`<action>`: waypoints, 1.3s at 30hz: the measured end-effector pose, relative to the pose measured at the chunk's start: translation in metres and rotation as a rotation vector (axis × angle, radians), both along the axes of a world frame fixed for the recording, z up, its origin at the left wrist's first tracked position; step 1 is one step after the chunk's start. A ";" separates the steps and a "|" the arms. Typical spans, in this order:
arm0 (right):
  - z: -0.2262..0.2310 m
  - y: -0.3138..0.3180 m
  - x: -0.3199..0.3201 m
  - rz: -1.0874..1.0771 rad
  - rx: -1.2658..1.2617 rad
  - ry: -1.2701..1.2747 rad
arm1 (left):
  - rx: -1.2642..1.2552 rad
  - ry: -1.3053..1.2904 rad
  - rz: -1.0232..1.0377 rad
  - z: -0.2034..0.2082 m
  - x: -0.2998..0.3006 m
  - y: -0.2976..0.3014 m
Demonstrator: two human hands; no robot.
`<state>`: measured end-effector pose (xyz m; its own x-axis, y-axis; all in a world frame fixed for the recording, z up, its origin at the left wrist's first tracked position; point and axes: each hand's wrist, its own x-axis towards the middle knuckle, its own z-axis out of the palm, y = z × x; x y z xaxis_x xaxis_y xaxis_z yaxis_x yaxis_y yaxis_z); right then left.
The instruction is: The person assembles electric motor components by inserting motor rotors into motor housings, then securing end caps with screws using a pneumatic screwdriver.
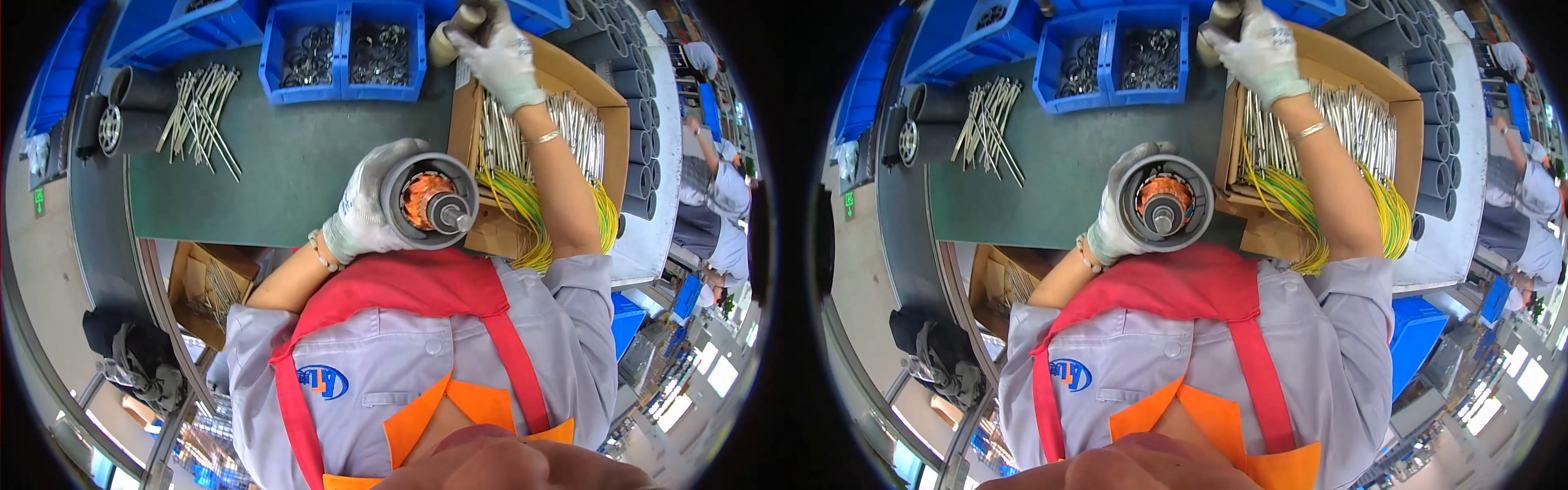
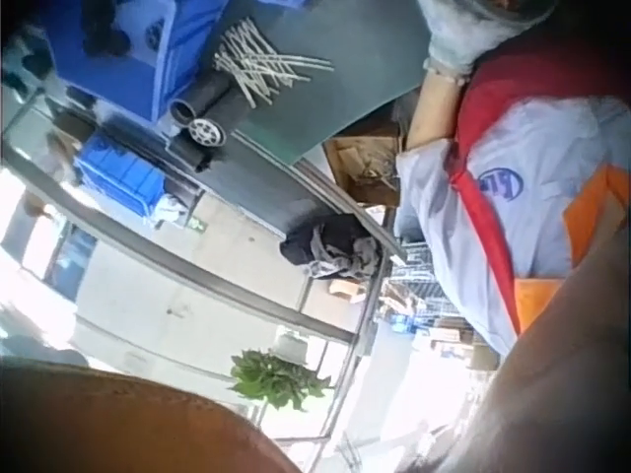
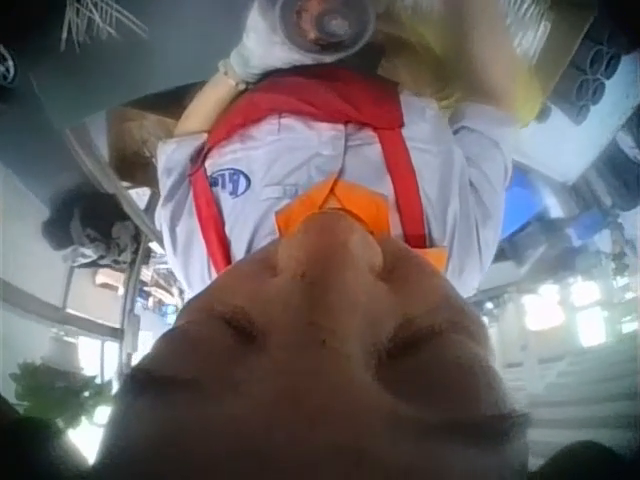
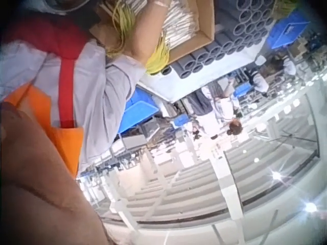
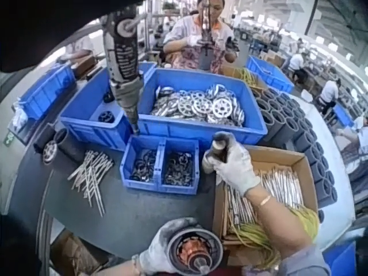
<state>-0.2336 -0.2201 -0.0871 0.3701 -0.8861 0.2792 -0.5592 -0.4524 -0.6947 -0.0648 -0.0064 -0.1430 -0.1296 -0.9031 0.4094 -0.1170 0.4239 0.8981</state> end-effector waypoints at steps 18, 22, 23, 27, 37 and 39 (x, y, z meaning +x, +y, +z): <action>-0.001 0.155 -0.015 0.459 0.675 -0.553 | 0.119 -0.231 0.142 -0.035 0.010 0.015; 0.003 0.148 -0.019 0.585 0.694 -0.393 | 0.135 -0.222 0.161 -0.039 0.010 0.019; 0.000 0.150 -0.017 0.544 0.687 -0.458 | 0.138 -0.229 0.160 -0.040 0.010 0.019; -0.002 0.155 -0.015 0.521 0.656 -0.538 | 0.095 -0.253 0.156 -0.044 0.013 0.018; 0.005 0.023 0.064 0.447 -0.131 0.333 | 0.629 0.179 0.011 -0.033 0.005 0.010; -0.034 0.009 0.085 0.406 -0.291 0.689 | 0.449 0.135 0.038 -0.033 -0.001 0.014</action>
<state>-0.1483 -0.2110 -0.1215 0.8149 -0.5753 0.0712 -0.5699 -0.8175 -0.0833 -0.0655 0.0079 -0.1759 -0.0654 -0.9978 -0.0120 0.0054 -0.0124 0.9999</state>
